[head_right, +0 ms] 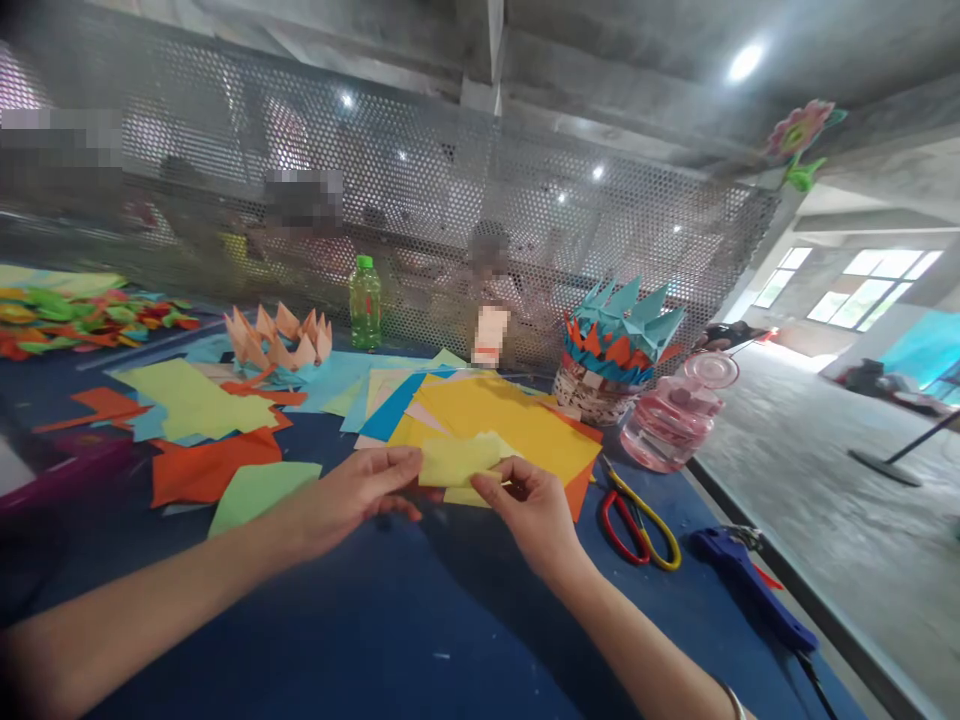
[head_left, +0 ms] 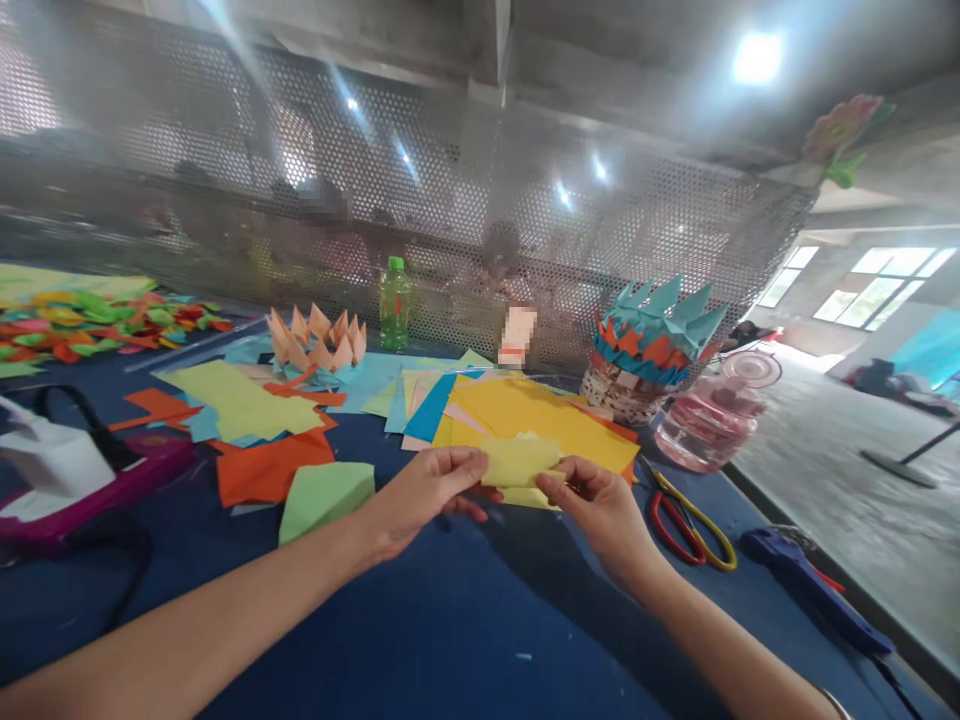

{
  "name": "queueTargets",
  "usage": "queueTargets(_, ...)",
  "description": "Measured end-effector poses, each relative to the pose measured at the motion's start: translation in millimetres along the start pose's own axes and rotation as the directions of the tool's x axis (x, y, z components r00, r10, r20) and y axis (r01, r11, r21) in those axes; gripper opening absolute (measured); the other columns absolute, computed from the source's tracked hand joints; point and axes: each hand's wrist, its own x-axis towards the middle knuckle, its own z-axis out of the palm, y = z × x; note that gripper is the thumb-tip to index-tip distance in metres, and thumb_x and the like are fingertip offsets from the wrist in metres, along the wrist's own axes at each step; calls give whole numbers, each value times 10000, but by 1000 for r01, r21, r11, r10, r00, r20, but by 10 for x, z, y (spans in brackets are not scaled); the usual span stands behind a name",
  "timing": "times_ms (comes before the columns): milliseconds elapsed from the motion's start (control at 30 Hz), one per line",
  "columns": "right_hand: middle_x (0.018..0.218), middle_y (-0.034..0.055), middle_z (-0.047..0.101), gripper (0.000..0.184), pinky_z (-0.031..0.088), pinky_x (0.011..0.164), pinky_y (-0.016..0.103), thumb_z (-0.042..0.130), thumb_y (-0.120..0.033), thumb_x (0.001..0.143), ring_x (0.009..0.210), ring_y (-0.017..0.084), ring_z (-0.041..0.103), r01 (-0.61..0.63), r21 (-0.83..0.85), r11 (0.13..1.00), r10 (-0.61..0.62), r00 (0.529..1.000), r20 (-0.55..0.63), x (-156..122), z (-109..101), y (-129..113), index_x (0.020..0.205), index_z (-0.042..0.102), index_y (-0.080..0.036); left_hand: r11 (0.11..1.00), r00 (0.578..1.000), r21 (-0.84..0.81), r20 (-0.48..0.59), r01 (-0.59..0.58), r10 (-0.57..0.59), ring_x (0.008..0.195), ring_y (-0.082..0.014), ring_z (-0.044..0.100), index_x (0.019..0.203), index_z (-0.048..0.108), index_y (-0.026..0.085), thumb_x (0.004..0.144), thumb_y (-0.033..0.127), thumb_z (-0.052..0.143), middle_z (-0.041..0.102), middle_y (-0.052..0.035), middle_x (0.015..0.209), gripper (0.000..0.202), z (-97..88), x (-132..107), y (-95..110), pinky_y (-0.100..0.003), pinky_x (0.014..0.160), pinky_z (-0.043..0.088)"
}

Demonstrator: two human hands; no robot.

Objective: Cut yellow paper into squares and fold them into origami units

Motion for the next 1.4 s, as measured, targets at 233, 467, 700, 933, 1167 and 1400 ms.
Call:
queueTargets(233,570,-43,468,349,291,501,210,695,-452,723,541,85,386,-15,-67,998,16,1000,16,-63,54,2,619,531,-162,998,999,-58,-45,-26,23,841,-138,643,1070,578,157,598,250,831,701,-41,958,543,59,48,-101,-241,786,478)
queueTargets(467,769,30,654,265,420,609,253,673,-424,768,665,147,553,52,-176,983,-38,996,85,-137,67,10,815,671,-163,999,997,-12,-61,-45,44,781,-144,624,971,633,139,651,261,761,677,-31,938,365,114,46,-151,-263,709,518)
queueTargets(700,941,66,677,206,471,718,286,648,-387,798,870,205,601,141,-109,984,-128,985,119,-94,47,4,827,671,-185,996,996,73,-69,-59,64,739,-147,622,974,644,125,699,235,710,675,-33,863,304,92,33,-68,-265,682,525)
queueTargets(933,602,-13,563,284,355,513,226,683,-423,734,548,108,465,50,-159,986,-50,999,5,-89,81,69,676,597,-159,982,998,181,50,-53,44,739,-150,637,983,632,116,729,259,692,686,-53,851,298,101,11,-109,-258,671,515)
queueTargets(1167,603,-16,536,314,341,512,230,682,-448,722,546,108,450,30,-166,986,-32,999,-5,-106,114,42,668,556,-166,983,999,181,35,-39,33,782,-180,661,942,646,121,714,265,695,691,-58,838,274,109,12,-166,-264,656,526)
queueTargets(1400,605,-40,525,295,333,509,222,699,-416,724,538,102,446,43,-146,988,-44,999,-1,-113,128,80,788,527,-184,980,1000,200,-4,-2,3,742,-189,672,927,652,124,714,272,681,702,-61,785,261,99,13,-180,-270,624,525)
